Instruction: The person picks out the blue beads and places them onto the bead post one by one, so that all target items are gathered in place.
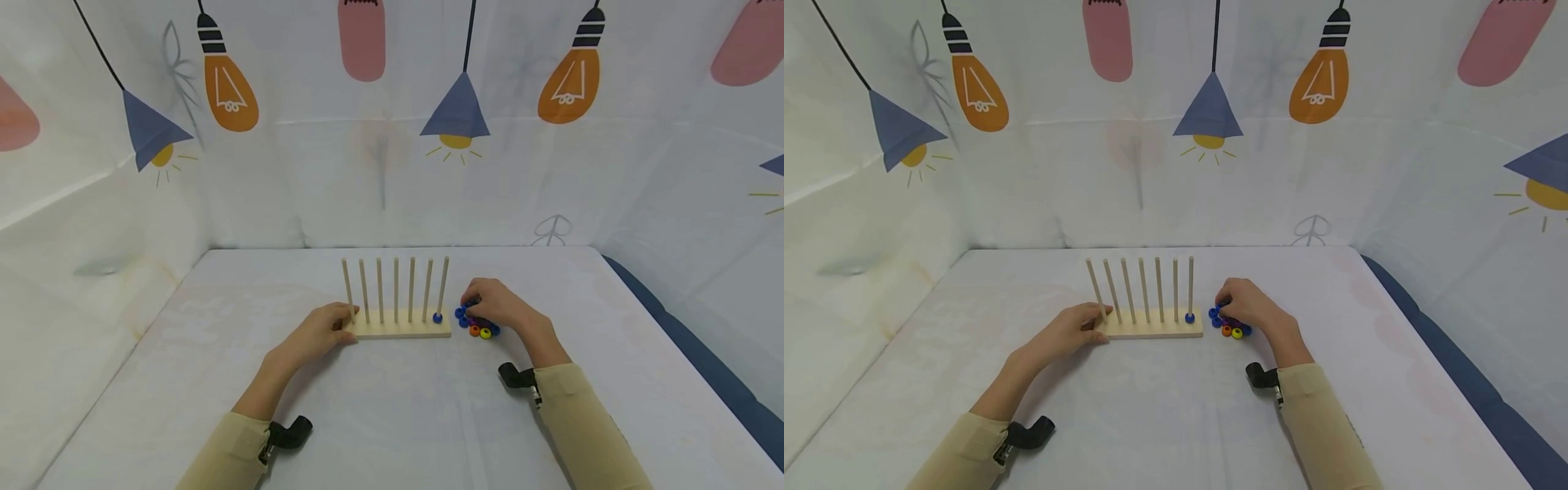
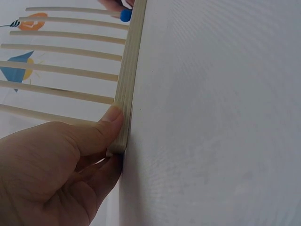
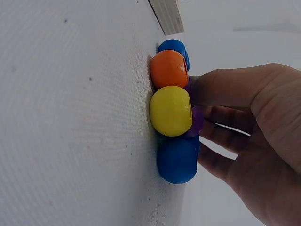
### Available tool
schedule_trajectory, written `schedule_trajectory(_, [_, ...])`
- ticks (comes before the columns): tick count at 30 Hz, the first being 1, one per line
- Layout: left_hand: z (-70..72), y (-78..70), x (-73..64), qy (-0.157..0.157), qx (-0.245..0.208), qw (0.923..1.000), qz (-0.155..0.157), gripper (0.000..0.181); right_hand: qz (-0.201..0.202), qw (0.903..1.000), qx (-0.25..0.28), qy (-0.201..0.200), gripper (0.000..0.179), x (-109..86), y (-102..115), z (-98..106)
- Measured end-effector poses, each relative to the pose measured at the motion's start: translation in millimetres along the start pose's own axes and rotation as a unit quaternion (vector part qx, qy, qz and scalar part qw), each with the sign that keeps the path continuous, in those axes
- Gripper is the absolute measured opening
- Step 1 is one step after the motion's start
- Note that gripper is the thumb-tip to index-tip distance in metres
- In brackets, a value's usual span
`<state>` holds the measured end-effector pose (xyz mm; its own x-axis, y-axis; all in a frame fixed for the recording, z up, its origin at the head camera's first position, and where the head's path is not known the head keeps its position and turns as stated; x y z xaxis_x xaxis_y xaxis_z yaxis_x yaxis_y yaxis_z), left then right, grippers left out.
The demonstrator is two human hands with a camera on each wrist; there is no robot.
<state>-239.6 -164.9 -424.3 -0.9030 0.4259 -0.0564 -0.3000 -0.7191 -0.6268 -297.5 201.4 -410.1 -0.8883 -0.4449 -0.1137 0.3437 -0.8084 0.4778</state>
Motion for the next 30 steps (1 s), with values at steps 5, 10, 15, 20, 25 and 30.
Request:
schedule_trajectory(5, [-1.5, 1.4, 0.2, -0.003, -0.001, 1.0, -0.001, 0.058, -0.014, 0.9999, -0.001, -0.004, 0.025, 0.2, 1.1, -0.8])
schedule_trajectory(10, [-0.9, 0.8, -0.2, -0.004, -0.002, 1.0, 0.0, 0.058, -0.021, 0.9997, 0.012, -0.011, 0.032, -0.6, 4.4, 0.7])
schedule_trajectory(15, [-0.4, 1.7, 0.1, -0.004, -0.002, 1.0, -0.002, 0.057, -0.02, 0.9993, 0.025, -0.019, 0.033, -1.1, 7.1, 2.8])
schedule_trajectory(20, [-0.5, 2.7, 0.8, -0.005, 0.0, 1.0, -0.006, 0.057, -0.017, 0.9989, 0.031, -0.03, 0.033, -1.1, 8.1, 4.4])
schedule_trajectory(25, [-0.5, 2.9, 0.7, -0.003, -0.003, 1.0, -0.003, 0.057, -0.014, 0.9986, 0.029, -0.041, 0.032, -1.2, 9.3, 5.4])
schedule_trajectory(30, [-0.4, 2.6, 0.7, -0.002, -0.005, 1.0, 0.001, 0.058, -0.006, 0.9977, 0.042, -0.053, 0.031, -2.7, 10.5, 7.2])
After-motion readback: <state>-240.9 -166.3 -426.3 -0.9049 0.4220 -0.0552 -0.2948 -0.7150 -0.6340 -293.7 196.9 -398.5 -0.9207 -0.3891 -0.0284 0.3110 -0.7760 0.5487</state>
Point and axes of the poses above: each hand's wrist, its own x-axis towards the middle knuckle, its own z-axis out of the back of the hand, y = z × x, the point moved 1 cm from there along x, towards the middle knuckle, and after that the axes turned 4 degrees about y, right-handed, at the moved point
